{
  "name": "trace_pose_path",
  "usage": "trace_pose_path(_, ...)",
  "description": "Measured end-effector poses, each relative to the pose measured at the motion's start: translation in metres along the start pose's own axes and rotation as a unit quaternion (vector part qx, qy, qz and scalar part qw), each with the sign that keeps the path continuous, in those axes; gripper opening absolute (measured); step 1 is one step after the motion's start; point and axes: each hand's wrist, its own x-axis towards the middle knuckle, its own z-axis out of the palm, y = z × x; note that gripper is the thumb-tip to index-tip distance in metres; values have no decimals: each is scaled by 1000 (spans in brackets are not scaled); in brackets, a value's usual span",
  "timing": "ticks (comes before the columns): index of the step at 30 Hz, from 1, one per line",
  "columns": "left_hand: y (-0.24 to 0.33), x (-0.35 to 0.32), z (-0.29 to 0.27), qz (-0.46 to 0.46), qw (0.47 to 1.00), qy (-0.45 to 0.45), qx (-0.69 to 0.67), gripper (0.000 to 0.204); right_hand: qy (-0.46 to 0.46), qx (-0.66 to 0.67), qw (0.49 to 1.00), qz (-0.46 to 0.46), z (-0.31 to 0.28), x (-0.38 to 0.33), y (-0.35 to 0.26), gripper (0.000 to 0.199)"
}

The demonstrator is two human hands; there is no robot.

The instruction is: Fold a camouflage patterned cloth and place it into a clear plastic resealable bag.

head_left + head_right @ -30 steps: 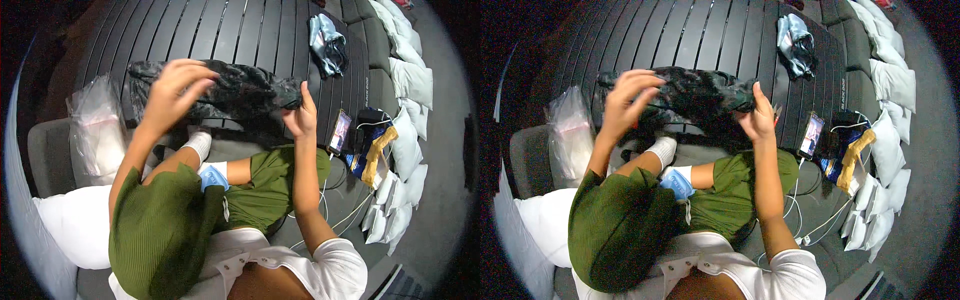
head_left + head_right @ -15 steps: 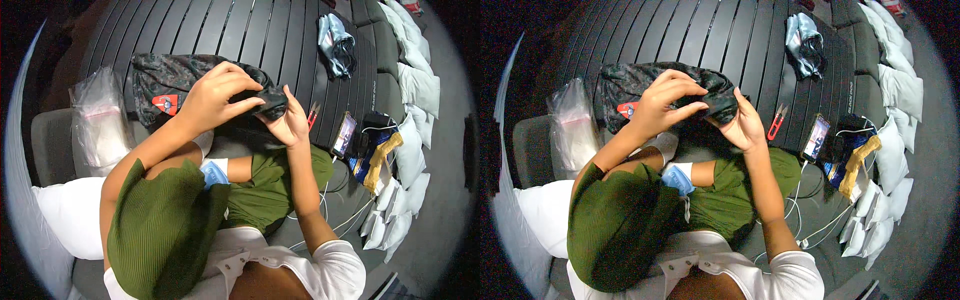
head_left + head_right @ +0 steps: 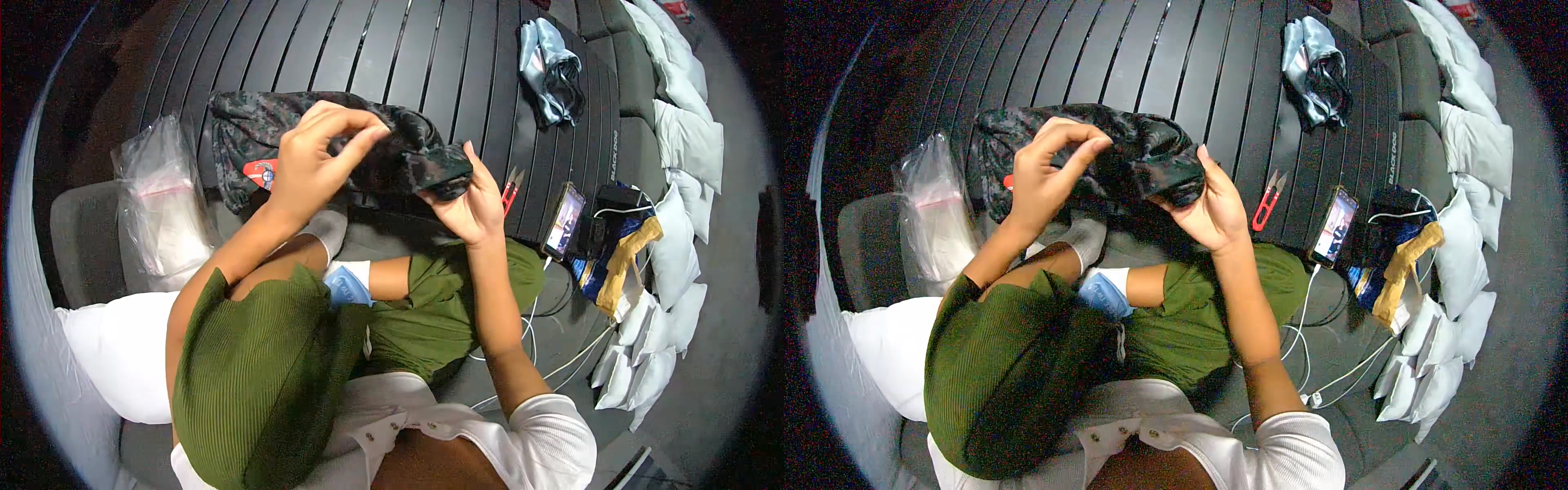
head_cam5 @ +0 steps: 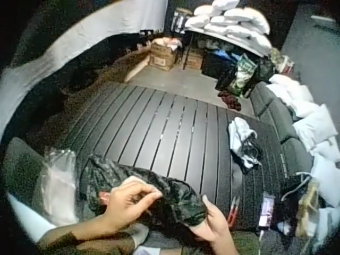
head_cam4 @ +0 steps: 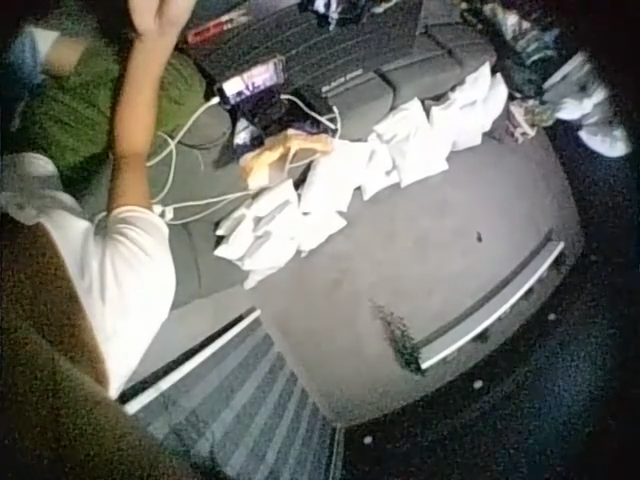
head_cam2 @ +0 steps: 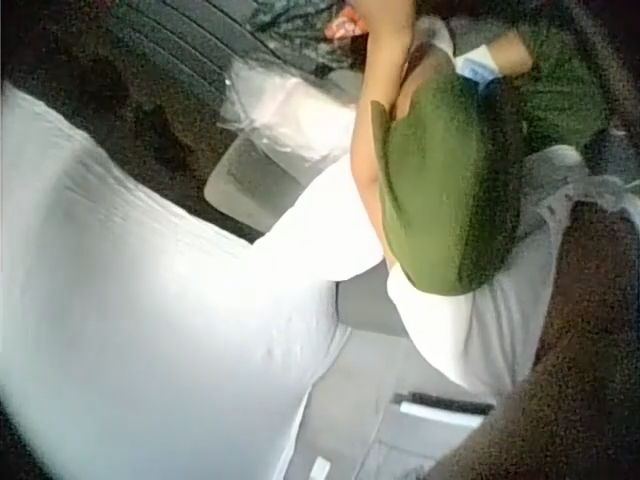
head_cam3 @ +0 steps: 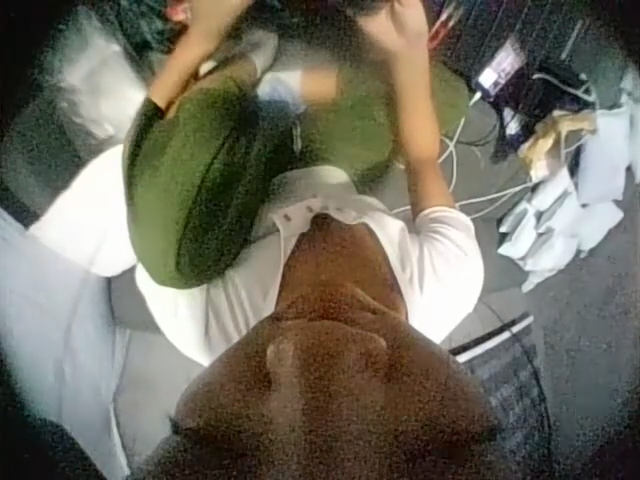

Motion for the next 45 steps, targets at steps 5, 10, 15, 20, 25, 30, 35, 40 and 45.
trace_pose_path(5,9,3,9,159,985,-64,33,16,-5,-24,1000,-4,-7,-1,3,49)
trace_pose_path(10,10,2,14,181,980,-56,62,17,5,-45,999,-12,-7,-1,6,48)
trace_pose_path(15,8,6,12,201,973,-71,83,11,25,-56,998,-13,-8,0,6,48)
trace_pose_path(20,-3,2,14,79,992,-102,-12,10,38,-39,999,-4,-10,0,7,47)
trace_pose_path(25,-5,-3,16,-185,940,-164,-235,12,15,-23,1000,-2,-10,-1,8,47)
trace_pose_path(30,-9,-5,15,-203,933,-127,-268,15,31,-40,999,-9,-8,1,7,48)
trace_pose_path(35,-10,-7,15,-199,943,-104,-246,15,11,-49,999,-10,-10,0,2,49)
trace_pose_path(40,-2,-1,11,-24,993,-79,-86,13,8,-30,999,-15,-9,1,4,49)
trace_pose_path(45,-2,1,17,87,994,-68,-6,14,7,-45,999,-13,-10,1,4,47)
